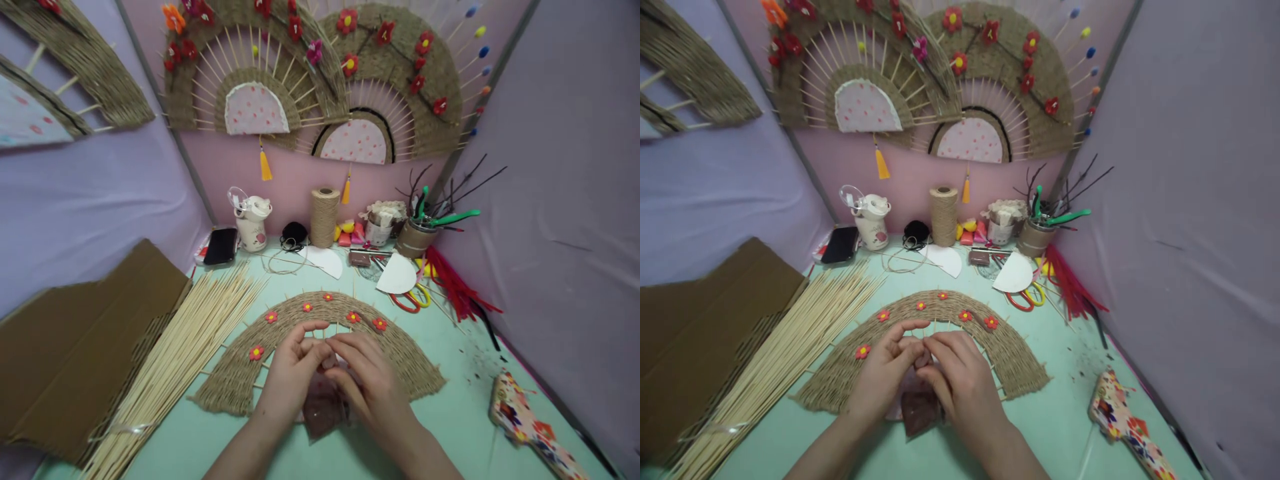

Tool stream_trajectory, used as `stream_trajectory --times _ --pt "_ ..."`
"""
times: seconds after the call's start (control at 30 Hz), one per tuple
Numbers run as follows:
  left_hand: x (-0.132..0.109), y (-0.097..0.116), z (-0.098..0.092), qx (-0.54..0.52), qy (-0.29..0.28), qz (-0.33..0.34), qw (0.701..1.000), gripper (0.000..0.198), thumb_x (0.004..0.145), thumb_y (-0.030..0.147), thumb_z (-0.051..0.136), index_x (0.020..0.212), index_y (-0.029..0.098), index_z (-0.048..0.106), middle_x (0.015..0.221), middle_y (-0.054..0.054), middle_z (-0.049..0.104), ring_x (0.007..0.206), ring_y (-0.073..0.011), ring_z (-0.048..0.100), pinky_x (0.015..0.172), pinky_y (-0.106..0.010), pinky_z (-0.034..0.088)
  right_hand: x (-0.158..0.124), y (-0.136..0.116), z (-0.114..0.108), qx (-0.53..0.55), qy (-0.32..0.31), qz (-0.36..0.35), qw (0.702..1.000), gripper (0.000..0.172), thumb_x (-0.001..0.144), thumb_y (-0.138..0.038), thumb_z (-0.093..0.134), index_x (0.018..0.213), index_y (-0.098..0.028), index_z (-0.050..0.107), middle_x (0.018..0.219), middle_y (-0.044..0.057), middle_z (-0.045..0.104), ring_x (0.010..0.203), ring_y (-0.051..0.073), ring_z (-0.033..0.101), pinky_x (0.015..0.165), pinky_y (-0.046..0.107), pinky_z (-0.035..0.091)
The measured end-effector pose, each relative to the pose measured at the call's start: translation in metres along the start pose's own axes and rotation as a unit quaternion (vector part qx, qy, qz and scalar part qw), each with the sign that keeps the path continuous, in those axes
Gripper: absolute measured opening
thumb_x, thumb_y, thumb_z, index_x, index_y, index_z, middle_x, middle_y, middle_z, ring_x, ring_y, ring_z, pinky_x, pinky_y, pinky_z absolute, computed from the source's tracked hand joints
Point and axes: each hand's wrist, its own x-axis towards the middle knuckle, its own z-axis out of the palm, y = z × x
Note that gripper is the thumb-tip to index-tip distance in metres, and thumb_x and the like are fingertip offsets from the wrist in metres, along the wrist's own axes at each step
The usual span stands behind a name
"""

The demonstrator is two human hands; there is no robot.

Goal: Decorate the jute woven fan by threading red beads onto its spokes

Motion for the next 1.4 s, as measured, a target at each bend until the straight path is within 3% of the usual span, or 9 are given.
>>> stream_trajectory --times 0.17,0.33,0.43,0.57,0.77,0.93,1.1,1.23,1.4 --pt "0.001 -0.004 -0.002 0.047 0.020 0.006 0.999 0.053 0.074 0.037 0.073 0.119 0.014 0.059 0.058 0.004 0.060 0.059 -0.0118 0.055 0.059 -0.022 0.041 0.004 -0.002 0.000 0.004 -0.002 -0.003 1.000 0.022 0.092 -0.020 0.052 0.113 -0.021 0.060 0.103 0.008 0.066 0.095 0.020 0.060 0.082 0.035 0.053" --pt "0.001 -0.009 -0.001 -0.014 -0.027 -0.033 0.999 0.068 0.077 0.061 0.062 0.127 0.015 0.055 0.073 -0.003 0.067 0.065 -0.0150 0.060 0.061 -0.025 0.045 0.003 -0.004 -0.001 0.009 0.025 -0.018 0.999 0.020 0.093 -0.016 0.048 0.110 -0.021 0.058 0.100 0.008 0.066 0.093 0.019 0.059 0.081 0.035 0.051" --pt "0.000 -0.009 0.001 -0.014 -0.040 -0.054 0.998 0.067 0.078 0.066 0.057 0.123 0.016 0.057 0.075 -0.004 0.068 0.063 -0.0139 0.061 0.058 -0.023 0.044 0.002 -0.003 -0.001 0.011 0.053 -0.008 0.998 0.012 0.094 -0.020 0.047 0.092 -0.021 0.059 0.087 0.006 0.065 0.083 0.018 0.059 0.073 0.033 0.049" --pt "0.000 -0.010 0.002 0.023 -0.041 -0.062 0.997 0.062 0.077 0.067 0.057 0.111 0.016 0.063 0.083 -0.007 0.070 0.065 -0.0142 0.063 0.057 -0.022 0.044 0.002 0.001 0.000 0.025 0.088 -0.015 0.996 0.022 0.095 -0.023 0.044 0.077 -0.020 0.057 0.073 0.003 0.062 0.072 0.016 0.058 0.065 0.031 0.048" --pt "0.003 -0.014 0.001 -0.004 -0.063 -0.037 0.997 0.053 0.077 0.061 0.062 0.104 0.015 0.064 0.079 -0.005 0.069 0.065 -0.0133 0.062 0.058 -0.022 0.045 0.002 0.005 0.004 0.016 0.111 0.002 0.994 0.015 0.091 -0.018 0.052 0.097 -0.021 0.065 0.097 0.007 0.070 0.093 0.019 0.064 0.081 0.036 0.052" --pt "0.002 -0.007 0.001 0.014 -0.034 0.007 0.999 0.046 0.066 0.036 0.080 0.103 0.015 0.063 0.085 -0.005 0.068 0.074 -0.0149 0.063 0.064 -0.023 0.046 0.000 0.009 0.007 0.018 0.098 -0.006 0.995 0.008 0.087 -0.016 0.056 0.089 -0.022 0.062 0.095 0.006 0.068 0.093 0.020 0.062 0.083 0.038 0.051" --pt "-0.001 -0.001 0.002 0.040 -0.043 0.025 0.998 0.046 0.061 0.017 0.079 0.104 0.015 0.061 0.079 -0.002 0.067 0.071 -0.0143 0.063 0.065 -0.025 0.048 -0.001 0.012 0.008 0.013 0.084 -0.002 0.996 0.002 0.087 -0.020 0.057 0.088 -0.021 0.058 0.099 0.007 0.065 0.096 0.021 0.060 0.083 0.039 0.049" --pt "0.001 -0.001 0.000 0.033 -0.055 0.018 0.998 0.045 0.065 0.022 0.078 0.106 0.015 0.062 0.080 -0.004 0.070 0.071 -0.0148 0.065 0.065 -0.025 0.049 -0.001 0.012 0.007 0.018 0.047 0.005 0.999 0.005 0.087 -0.021 0.058 0.092 -0.021 0.059 0.099 0.008 0.065 0.095 0.021 0.059 0.082 0.038 0.050" --pt "0.007 -0.003 -0.007 -0.032 -0.002 0.024 0.999 0.041 0.078 0.039 0.069 0.109 0.013 0.062 0.074 -0.006 0.071 0.072 -0.0177 0.068 0.074 -0.032 0.053 -0.002 0.011 0.010 0.020 0.034 0.024 0.999 0.035 0.086 -0.022 0.062 0.120 -0.021 0.052 0.114 0.011 0.062 0.105 0.023 0.058 0.081 0.038 0.053"
